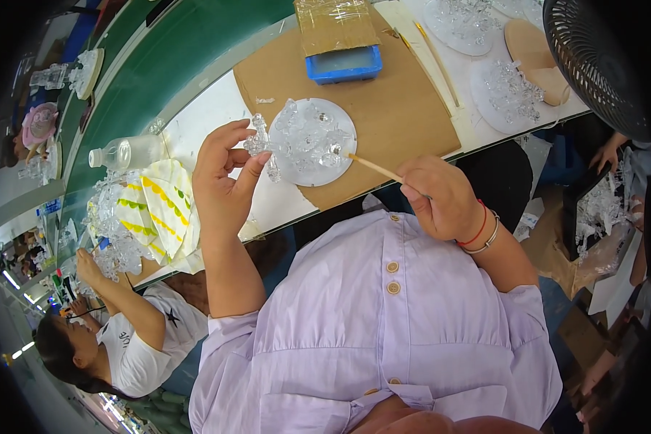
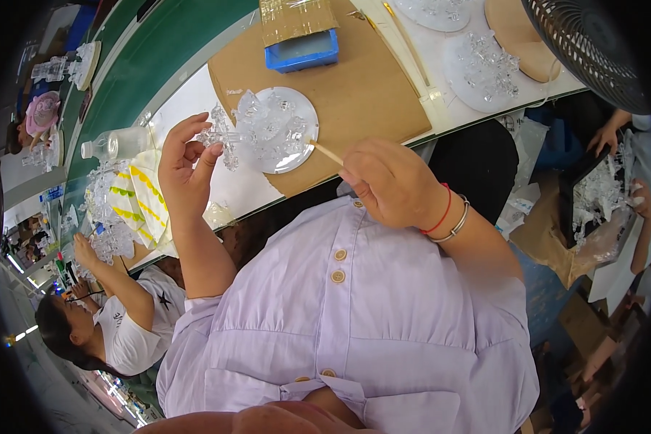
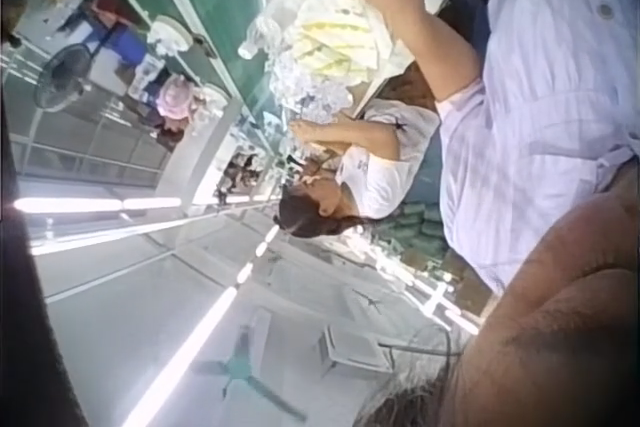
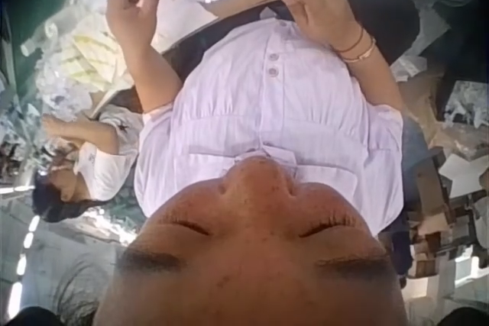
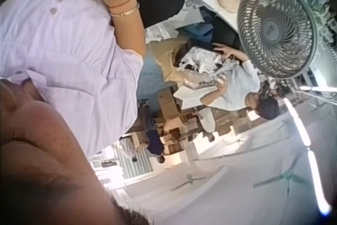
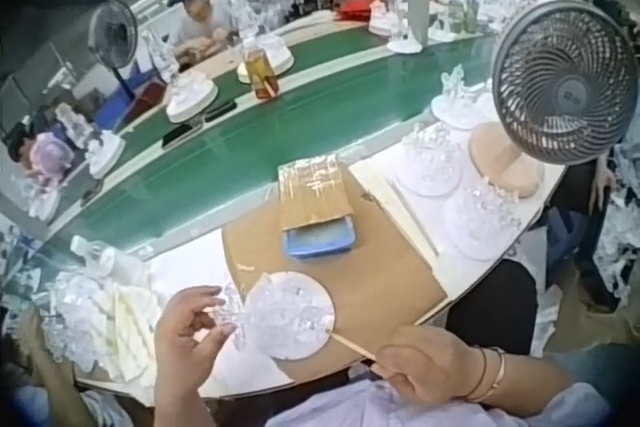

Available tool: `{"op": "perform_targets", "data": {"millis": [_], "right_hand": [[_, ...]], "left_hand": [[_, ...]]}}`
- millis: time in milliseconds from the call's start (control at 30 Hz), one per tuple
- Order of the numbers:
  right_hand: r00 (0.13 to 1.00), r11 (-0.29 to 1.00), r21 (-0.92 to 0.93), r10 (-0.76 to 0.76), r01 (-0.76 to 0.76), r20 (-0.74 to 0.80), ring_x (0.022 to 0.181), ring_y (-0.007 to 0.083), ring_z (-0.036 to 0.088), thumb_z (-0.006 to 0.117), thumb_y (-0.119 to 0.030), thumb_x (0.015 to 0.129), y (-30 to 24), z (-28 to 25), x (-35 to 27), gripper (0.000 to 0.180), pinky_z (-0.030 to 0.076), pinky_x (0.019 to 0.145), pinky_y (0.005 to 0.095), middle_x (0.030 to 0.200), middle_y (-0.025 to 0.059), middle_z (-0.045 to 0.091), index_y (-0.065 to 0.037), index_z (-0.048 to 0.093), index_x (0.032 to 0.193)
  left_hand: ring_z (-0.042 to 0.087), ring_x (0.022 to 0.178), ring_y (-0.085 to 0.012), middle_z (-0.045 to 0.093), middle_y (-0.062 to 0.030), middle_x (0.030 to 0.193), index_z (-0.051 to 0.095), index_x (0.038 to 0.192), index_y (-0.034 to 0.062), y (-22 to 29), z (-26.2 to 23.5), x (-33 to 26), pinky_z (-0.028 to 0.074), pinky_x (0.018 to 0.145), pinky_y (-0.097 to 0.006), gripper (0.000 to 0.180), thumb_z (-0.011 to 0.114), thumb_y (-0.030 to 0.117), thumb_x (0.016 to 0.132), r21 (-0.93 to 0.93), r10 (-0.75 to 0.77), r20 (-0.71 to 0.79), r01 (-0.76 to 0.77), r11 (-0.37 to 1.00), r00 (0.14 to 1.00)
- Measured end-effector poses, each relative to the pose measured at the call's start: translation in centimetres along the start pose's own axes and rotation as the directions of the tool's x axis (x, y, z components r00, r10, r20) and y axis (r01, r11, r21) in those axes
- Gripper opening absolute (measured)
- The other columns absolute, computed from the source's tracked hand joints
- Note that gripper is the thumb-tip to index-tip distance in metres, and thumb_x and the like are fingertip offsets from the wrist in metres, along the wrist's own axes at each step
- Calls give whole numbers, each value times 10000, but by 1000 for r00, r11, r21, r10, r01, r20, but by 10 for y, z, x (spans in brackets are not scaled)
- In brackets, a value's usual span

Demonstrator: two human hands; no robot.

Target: Apply adhesive to small clear plastic decorative components using an applicator stick and assemble them onto base plates.

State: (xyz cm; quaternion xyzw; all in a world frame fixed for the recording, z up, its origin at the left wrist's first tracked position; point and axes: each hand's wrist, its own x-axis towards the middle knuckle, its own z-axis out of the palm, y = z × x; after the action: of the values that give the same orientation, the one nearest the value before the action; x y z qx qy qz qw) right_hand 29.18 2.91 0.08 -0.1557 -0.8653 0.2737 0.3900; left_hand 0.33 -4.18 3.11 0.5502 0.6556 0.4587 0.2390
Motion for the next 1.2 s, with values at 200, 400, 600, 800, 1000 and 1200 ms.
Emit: {"op": "perform_targets", "data": {"millis": [200, 400, 600, 800, 1000, 1200], "right_hand": [[1000, 1000, -17, 11, -11, -23, 717, 345, 601, 566, 59, 852, 8, -2, 9, 127, 501, 637, 383, 855, 186, 604, 17, 506, 955], [1000, 1000, 9, -14, 14, 1, 710, 348, 595, 579, 55, 844, 17, -2, 22, 129, 500, 635, 385, 854, 189, 601, 15, 511, 946], [999, 998, -46, -32, 33, 30, 675, 341, 582, 582, 52, 836, 6, -2, 15, 145, 495, 603, 380, 860, 189, 601, 24, 519, 963], [997, 999, -41, -32, 35, 66, 664, 332, 580, 593, 40, 830, -1, -2, 10, 170, 497, 599, 375, 891, 193, 604, 26, 514, 980], [998, 998, 42, -56, 55, 19, 657, 312, 579, 574, 39, 851, -3, 7, 8, 146, 488, 589, 367, 880, 183, 606, 9, 499, 974], [1000, 999, 28, 27, -28, 15, 665, 311, 583, 553, 26, 880, 1, 1, 7, 113, 483, 592, 363, 846, 171, 605, -5, 499, 973]], "left_hand": [[613, 686, -110, 621, -131, 1127, 588, 1039, -7, 0, 14, -18, 521, 647, -227, 321, 766, 25, 773, 33, 54, -102, -51, 998, 993], [624, 678, -122, 633, -134, 1083, 569, 980, -14, 3, 28, -33, 526, 628, -233, 333, 797, 36, 742, 44, 71, -188, -64, 997, 980], [620, 677, -131, 631, -135, 1067, 549, 948, -12, 7, 30, -37, 527, 618, -236, 344, 809, 41, 728, 65, 94, -170, -84, 994, 981], [612, 857, -114, 606, -149, 1133, 534, 995, 5, 4, 27, -41, 518, 728, -224, 329, 763, -25, 760, 29, 48, -98, -45, 999, 994], [590, 762, -115, 619, -142, 1086, 537, 967, 3, 6, 26, -42, 515, 673, -231, 348, 793, 7, 731, 45, 93, -98, -89, 995, 991], [567, 661, -135, 631, -112, 1026, 579, 1036, 9, 9, 19, -39, 504, 603, -241, 453, 842, 76, 674, 158, 134, -33, -127, 979, 990]]}}
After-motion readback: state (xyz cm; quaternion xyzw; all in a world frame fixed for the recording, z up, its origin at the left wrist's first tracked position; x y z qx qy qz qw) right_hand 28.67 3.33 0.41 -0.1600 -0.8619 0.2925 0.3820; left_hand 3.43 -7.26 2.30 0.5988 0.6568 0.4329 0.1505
